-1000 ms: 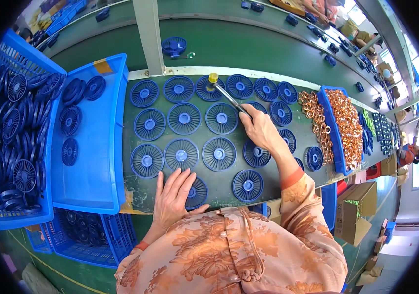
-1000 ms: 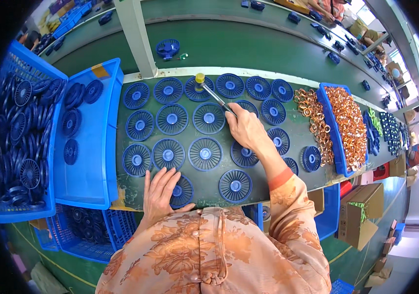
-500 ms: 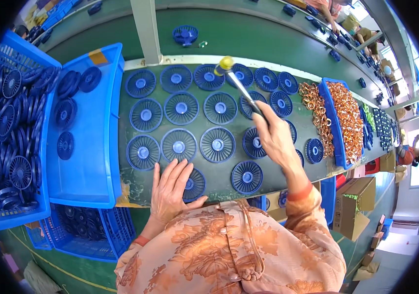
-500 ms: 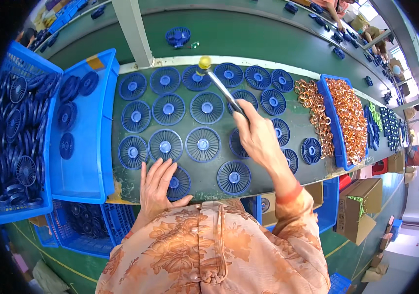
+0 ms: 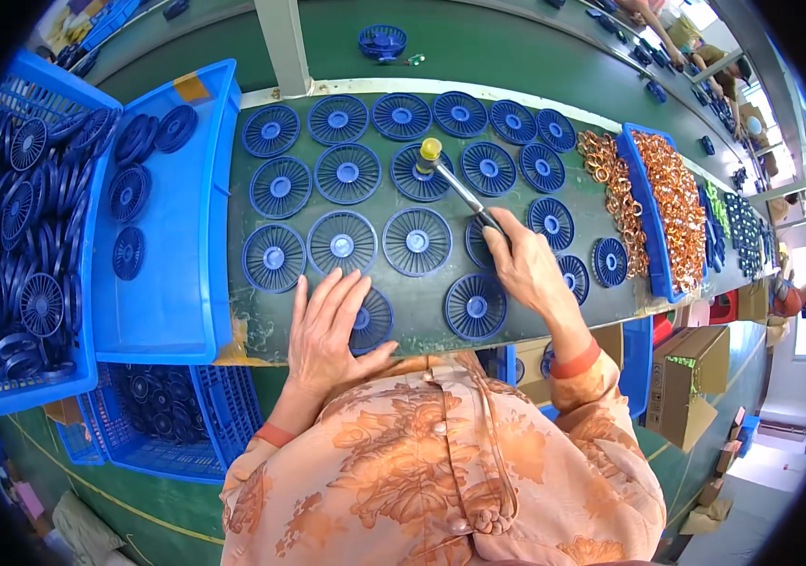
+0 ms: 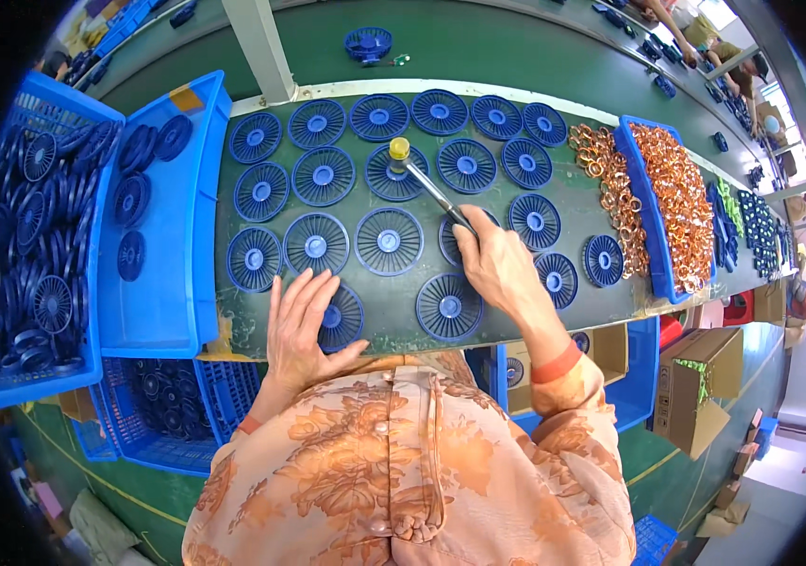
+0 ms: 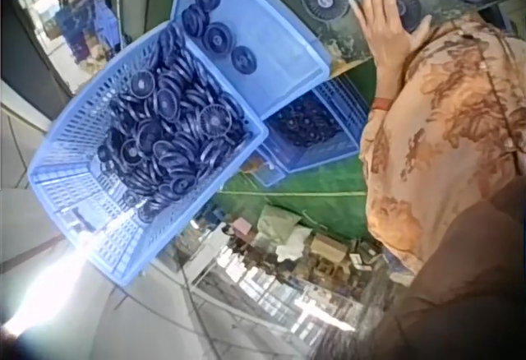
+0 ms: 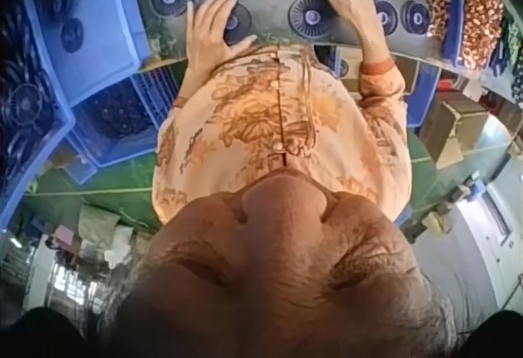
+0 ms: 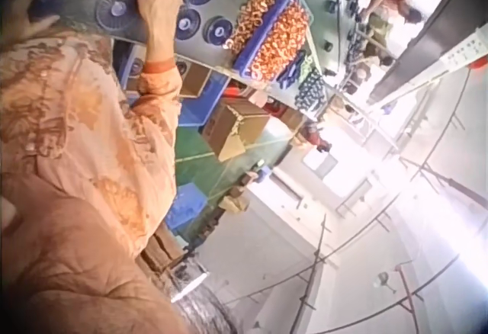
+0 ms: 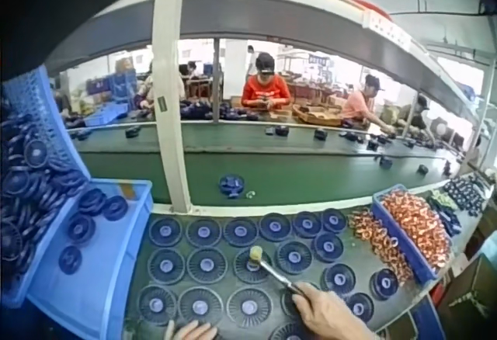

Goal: Assembling small blue plastic components by inserting metal rings into the center of each piece and occasionally using a mallet to tap them together.

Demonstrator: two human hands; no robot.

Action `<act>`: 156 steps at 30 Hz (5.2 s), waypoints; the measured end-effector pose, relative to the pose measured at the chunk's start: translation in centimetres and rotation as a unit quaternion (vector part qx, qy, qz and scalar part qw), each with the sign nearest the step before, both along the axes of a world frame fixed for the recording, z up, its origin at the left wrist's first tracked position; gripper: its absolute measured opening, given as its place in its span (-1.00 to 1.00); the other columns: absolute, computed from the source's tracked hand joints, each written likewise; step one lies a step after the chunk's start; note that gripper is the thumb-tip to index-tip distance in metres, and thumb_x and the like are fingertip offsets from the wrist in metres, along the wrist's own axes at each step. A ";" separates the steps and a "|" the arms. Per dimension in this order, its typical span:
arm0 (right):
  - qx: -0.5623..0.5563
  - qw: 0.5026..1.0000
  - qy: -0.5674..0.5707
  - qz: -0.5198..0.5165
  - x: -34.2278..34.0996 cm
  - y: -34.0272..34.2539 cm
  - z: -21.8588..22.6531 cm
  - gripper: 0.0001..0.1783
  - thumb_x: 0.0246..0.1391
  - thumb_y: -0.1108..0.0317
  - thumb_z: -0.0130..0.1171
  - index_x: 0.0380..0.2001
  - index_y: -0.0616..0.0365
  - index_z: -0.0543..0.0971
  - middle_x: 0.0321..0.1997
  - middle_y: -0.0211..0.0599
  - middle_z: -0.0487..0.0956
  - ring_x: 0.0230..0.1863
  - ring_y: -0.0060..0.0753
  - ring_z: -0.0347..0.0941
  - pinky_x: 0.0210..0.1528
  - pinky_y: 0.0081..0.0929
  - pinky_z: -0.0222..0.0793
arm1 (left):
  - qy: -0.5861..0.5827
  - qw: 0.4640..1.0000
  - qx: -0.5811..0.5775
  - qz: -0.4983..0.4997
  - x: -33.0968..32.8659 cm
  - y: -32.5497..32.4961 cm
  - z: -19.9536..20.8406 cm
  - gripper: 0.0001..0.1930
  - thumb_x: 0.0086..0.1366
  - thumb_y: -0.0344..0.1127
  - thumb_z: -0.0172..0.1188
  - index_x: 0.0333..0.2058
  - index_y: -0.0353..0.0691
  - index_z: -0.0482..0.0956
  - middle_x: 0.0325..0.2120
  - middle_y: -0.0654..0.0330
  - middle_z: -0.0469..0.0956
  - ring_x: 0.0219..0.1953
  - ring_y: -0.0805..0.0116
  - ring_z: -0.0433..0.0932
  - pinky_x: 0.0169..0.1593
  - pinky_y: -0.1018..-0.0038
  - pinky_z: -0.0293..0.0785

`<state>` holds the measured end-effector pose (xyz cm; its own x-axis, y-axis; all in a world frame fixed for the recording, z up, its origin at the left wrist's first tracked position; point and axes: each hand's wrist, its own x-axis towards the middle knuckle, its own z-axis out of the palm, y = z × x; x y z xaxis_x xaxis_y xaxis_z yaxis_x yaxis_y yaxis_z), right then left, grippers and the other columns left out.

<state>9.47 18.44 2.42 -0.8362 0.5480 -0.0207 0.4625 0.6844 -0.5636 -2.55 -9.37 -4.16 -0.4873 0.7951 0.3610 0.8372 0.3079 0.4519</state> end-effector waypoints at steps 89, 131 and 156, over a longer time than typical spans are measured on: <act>0.026 0.997 0.008 0.068 -13.4 -1.0 -0.8 -0.62 0.35 0.23 0.06 0.15 0.14 0.49 -0.28 0.27 0.62 -0.17 0.35 0.58 -0.16 0.01 0.48 | -0.080 0.992 -0.048 0.087 -3.3 2.9 1.8 0.00 0.07 0.01 0.51 0.40 -0.22 0.20 0.38 -0.14 0.21 0.47 -0.12 0.08 0.48 -0.20 -0.17; -0.088 0.973 0.013 0.213 0.8 -5.3 0.9 -0.59 0.34 0.32 0.11 0.19 0.22 0.48 -0.50 -0.11 0.52 -0.52 -0.31 0.43 -0.38 -0.32 0.37 | -0.063 0.987 0.071 0.130 -2.6 2.5 0.2 0.05 -0.06 -0.08 0.56 0.37 -0.30 0.23 0.12 -0.05 0.49 0.25 -0.02 0.40 0.44 -0.23 -0.06; 0.018 0.983 0.039 0.179 -20.2 -4.1 -2.2 -0.62 0.37 0.24 0.05 0.16 0.14 0.50 -0.44 0.10 0.61 -0.38 0.14 0.63 -0.30 -0.12 0.46 | -0.088 0.956 0.097 0.263 -5.8 -0.7 0.1 -0.04 0.07 -0.23 0.48 0.38 -0.33 0.15 0.33 -0.28 0.16 0.33 -0.27 0.21 0.38 -0.04 0.15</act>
<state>-10.71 14.36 0.21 -0.9739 0.2173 0.0660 0.1441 0.8159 -0.5600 -8.36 -10.10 -4.10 -0.8681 0.3497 0.3523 0.4953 0.5626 0.6620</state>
